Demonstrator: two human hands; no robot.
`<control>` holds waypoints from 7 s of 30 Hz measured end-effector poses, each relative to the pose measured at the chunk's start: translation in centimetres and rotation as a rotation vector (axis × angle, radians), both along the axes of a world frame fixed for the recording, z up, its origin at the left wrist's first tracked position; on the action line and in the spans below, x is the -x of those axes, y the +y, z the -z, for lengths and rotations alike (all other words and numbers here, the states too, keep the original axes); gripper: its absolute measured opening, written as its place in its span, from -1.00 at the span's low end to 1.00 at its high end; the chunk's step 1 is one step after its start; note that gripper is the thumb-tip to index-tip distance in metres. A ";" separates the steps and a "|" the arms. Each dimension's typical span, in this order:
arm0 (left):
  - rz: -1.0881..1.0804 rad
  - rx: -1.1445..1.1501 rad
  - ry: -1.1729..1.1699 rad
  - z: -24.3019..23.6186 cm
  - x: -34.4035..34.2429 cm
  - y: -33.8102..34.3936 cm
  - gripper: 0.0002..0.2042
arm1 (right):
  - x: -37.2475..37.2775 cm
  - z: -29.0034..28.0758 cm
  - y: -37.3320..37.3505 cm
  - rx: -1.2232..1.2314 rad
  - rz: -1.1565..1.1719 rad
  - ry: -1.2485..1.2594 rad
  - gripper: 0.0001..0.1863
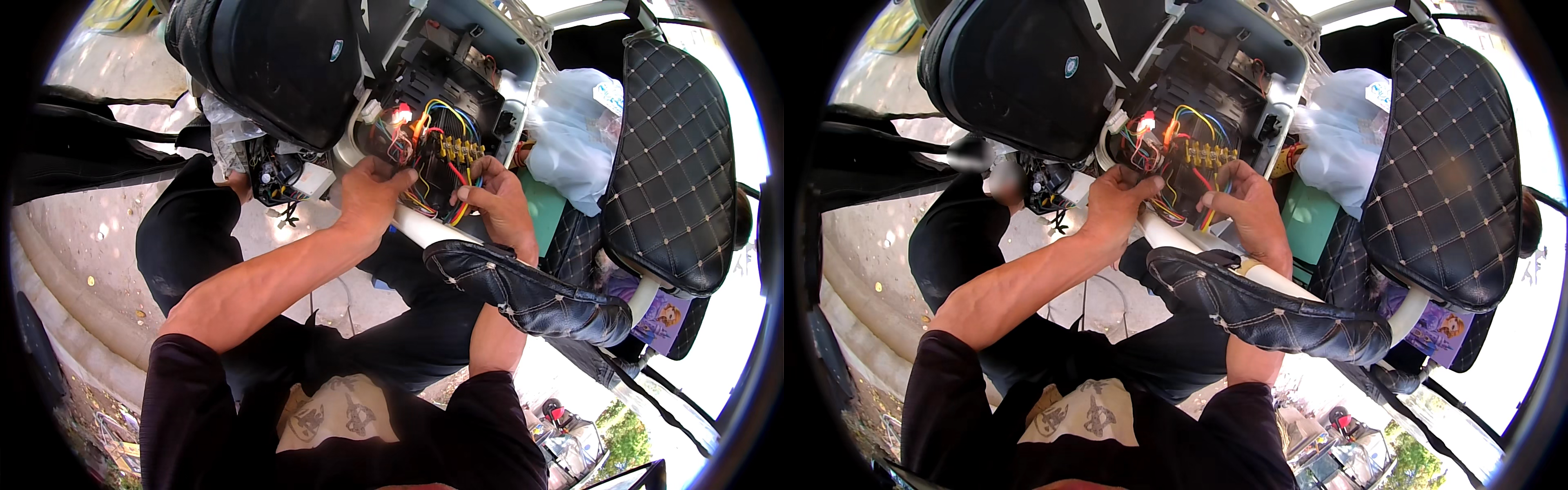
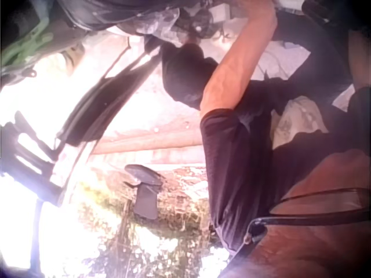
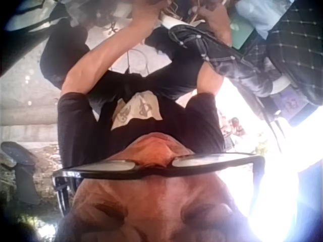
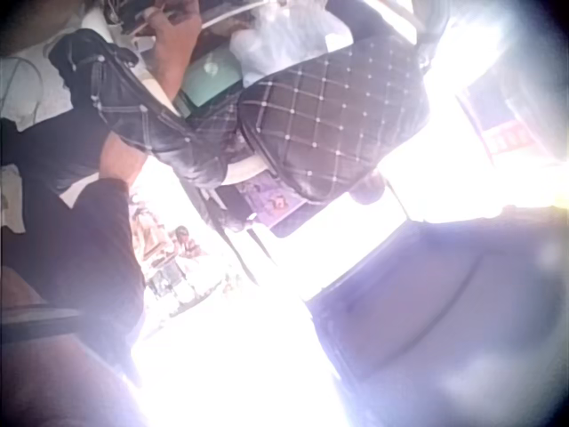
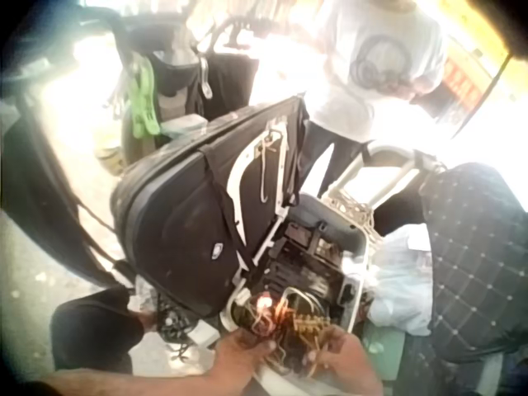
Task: The person works on the electrical wiring inside the under-seat compartment of a scooter. They lift the seat, access the wiring harness and fuse block, and manipulate several colored wires and connectors with both hands.
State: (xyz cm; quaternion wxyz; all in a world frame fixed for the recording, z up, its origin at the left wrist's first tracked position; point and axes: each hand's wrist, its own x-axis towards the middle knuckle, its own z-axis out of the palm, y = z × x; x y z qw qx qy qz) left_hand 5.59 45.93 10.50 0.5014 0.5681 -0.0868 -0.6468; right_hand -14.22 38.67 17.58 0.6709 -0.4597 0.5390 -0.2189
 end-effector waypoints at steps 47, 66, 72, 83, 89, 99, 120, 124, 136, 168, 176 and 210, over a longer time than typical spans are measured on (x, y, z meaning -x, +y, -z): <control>-0.007 -0.038 -0.040 -0.6 -0.7 0.2 -0.81 | -0.3 -1.0 -0.1 0.038 -0.058 0.099 -0.63; 0.078 0.052 -0.119 0.1 -0.9 0.0 -0.80 | -0.9 -1.5 -0.2 0.042 -0.099 0.111 -0.65; 0.042 0.047 -0.094 -0.7 -0.9 0.3 -0.83 | -0.4 -1.1 0.0 0.038 -0.062 0.096 -0.65; 0.082 0.051 -0.154 -0.1 -1.0 0.0 -0.85 | -0.9 -1.2 -0.3 0.019 -0.118 0.053 -0.63; 0.066 0.083 -0.176 -0.2 -0.6 0.3 -0.82 | -0.5 -0.8 -0.3 0.036 -0.116 0.071 -0.62; 0.033 -0.021 -0.134 -1.1 -0.6 1.2 -0.79 | -0.1 -0.6 -0.1 0.031 -0.112 0.062 -0.64; 0.050 0.011 -0.052 0.5 -0.1 0.7 -0.81 | -0.5 -1.1 -0.1 0.060 -0.145 0.099 -0.63; 0.040 0.016 -0.055 0.5 -0.1 0.5 -0.82 | -0.5 -1.2 -0.1 0.037 -0.106 0.080 -0.63; 0.001 0.035 -0.083 0.2 0.1 1.4 -0.85 | -0.5 -0.9 0.1 0.048 -0.099 0.041 -0.63; -0.030 0.007 -0.103 0.0 -0.3 0.9 -0.81 | -0.6 -1.0 -0.1 0.053 -0.094 0.071 -0.69; -0.043 0.045 -0.091 0.5 -0.2 0.8 -0.81 | -0.5 -0.9 0.0 0.045 -0.089 0.036 -0.69; 0.075 -0.030 -0.074 -0.4 -0.8 1.0 -0.77 | -0.3 -0.2 -0.1 0.031 -0.074 0.052 -0.67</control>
